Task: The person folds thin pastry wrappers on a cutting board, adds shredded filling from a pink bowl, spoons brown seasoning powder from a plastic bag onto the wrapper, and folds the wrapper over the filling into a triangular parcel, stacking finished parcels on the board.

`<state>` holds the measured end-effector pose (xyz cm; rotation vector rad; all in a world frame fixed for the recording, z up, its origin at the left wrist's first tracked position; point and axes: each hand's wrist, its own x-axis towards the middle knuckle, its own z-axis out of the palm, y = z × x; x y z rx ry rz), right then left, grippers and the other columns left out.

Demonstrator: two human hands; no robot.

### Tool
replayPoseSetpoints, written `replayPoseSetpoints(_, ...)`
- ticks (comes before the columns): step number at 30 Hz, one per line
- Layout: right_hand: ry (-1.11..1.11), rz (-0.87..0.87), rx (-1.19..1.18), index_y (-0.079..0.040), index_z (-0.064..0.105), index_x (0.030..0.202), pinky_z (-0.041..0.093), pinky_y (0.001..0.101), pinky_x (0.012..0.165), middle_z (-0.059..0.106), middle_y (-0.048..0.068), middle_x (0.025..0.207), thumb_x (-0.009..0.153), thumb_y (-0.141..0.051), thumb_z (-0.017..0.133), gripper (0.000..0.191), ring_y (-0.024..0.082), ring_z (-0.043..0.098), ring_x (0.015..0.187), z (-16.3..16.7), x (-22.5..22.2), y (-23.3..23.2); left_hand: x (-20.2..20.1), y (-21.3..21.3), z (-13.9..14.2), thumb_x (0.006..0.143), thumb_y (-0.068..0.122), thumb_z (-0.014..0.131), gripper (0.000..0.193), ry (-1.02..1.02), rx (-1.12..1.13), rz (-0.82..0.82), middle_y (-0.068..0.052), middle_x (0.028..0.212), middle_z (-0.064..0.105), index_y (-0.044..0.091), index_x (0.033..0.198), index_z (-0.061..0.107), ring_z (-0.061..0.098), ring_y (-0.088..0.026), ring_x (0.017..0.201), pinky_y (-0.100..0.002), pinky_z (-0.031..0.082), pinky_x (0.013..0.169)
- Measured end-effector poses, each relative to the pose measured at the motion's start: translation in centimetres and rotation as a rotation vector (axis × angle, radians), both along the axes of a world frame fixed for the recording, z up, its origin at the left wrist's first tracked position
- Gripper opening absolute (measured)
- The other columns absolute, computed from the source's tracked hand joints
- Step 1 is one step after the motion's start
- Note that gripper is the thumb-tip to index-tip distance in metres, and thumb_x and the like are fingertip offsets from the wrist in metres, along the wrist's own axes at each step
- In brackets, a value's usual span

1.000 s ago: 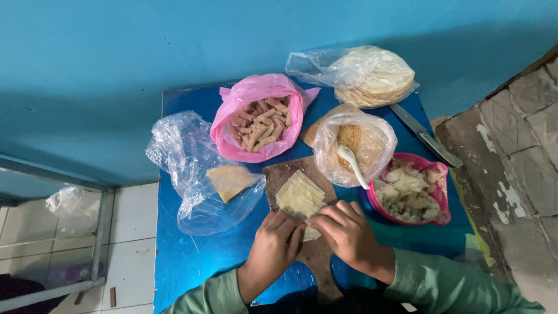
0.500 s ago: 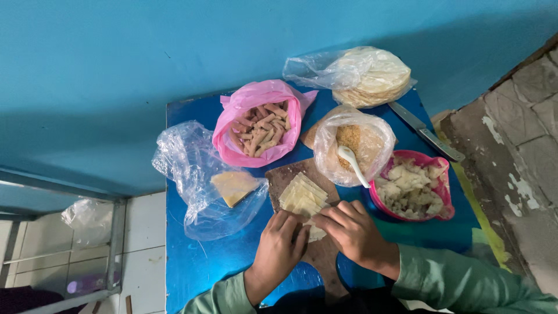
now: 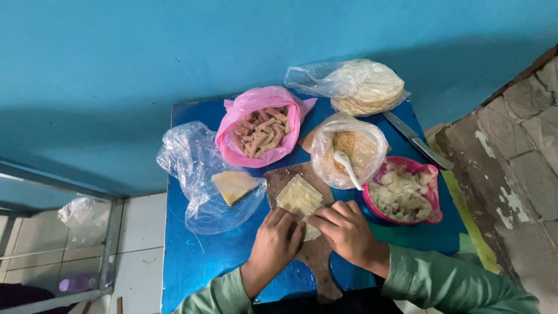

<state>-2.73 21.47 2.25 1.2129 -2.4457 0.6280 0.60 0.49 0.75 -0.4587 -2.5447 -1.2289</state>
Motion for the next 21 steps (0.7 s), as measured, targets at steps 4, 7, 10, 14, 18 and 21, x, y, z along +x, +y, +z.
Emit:
replayPoseSetpoints(4, 0.009, -0.056, 0.023, -0.013, 0.074, 0.117, 0.040, 0.0398, 0.076, 0.065, 0.001, 0.116, 0.084, -0.011, 0.068, 0.033, 0.023, 0.057, 0.093, 0.1, 0.1, -0.2, -0.3, 0.1, -0.1, 0.088, 0.010, 0.072, 0.010, 0.067, 0.008, 0.003, -0.014, 0.088, 0.063, 0.003, 0.090, 0.065, 0.062, -0.037, 0.081, -0.046, 0.051, 0.070)
replayPoseSetpoints(7, 0.027, -0.089, 0.064, -0.013, 0.073, 0.120, 0.040, 0.0419, 0.077, 0.063, 0.004, 0.127, 0.084, -0.013, 0.068, 0.036, 0.025, 0.056, 0.094, 0.0, 0.2, -0.3, -0.3, 0.2, -0.3, 0.089, 0.011, 0.072, 0.011, 0.071, 0.027, 0.039, -0.015, 0.089, 0.062, 0.002, 0.090, 0.064, 0.062, -0.038, 0.082, -0.047, 0.051, 0.070)
replayPoseSetpoints(10, 0.040, -0.102, 0.080, -0.011, 0.072, 0.122, 0.040, 0.0441, 0.079, 0.060, 0.008, 0.136, 0.083, -0.013, 0.067, 0.039, 0.028, 0.055, 0.098, -0.3, 0.1, -0.8, -0.4, 0.2, -0.6, 0.091, 0.012, 0.072, 0.011, 0.086, 0.037, 0.037, -0.015, 0.090, 0.061, 0.003, 0.092, 0.066, 0.062, -0.037, 0.082, -0.046, 0.053, 0.070)
replayPoseSetpoints(14, 0.016, -0.097, 0.109, -0.005, 0.067, 0.126, 0.041, 0.0453, 0.083, 0.054, 0.014, 0.147, 0.083, -0.010, 0.064, 0.044, 0.031, 0.055, 0.104, -0.3, 0.5, -1.3, 0.1, 0.2, -0.8, 0.088, 0.012, 0.072, 0.013, 0.126, 0.016, 0.029, -0.015, 0.091, 0.061, 0.003, 0.096, 0.069, 0.063, -0.037, 0.082, -0.046, 0.053, 0.070)
replayPoseSetpoints(18, -0.030, -0.105, 0.062, -0.005, 0.068, 0.131, 0.042, 0.0463, 0.084, 0.054, 0.015, 0.143, 0.078, -0.003, 0.062, 0.054, 0.034, 0.054, 0.103, 0.3, 0.7, -1.3, -0.1, 0.6, -0.9, 0.089, 0.011, 0.071, 0.011, 0.151, -0.004, 0.076, -0.014, 0.092, 0.063, 0.004, 0.097, 0.070, 0.065, -0.036, 0.084, -0.045, 0.054, 0.072)
replayPoseSetpoints(21, -0.058, -0.117, -0.005, -0.009, 0.071, 0.124, 0.041, 0.0467, 0.085, 0.056, 0.011, 0.135, 0.079, -0.001, 0.062, 0.046, 0.034, 0.055, 0.104, 0.7, 0.7, -1.3, -0.1, 0.7, -0.9, 0.090, 0.012, 0.072, 0.011, 0.152, -0.020, 0.097, -0.015, 0.093, 0.064, 0.004, 0.098, 0.070, 0.065, -0.036, 0.084, -0.044, 0.055, 0.072)
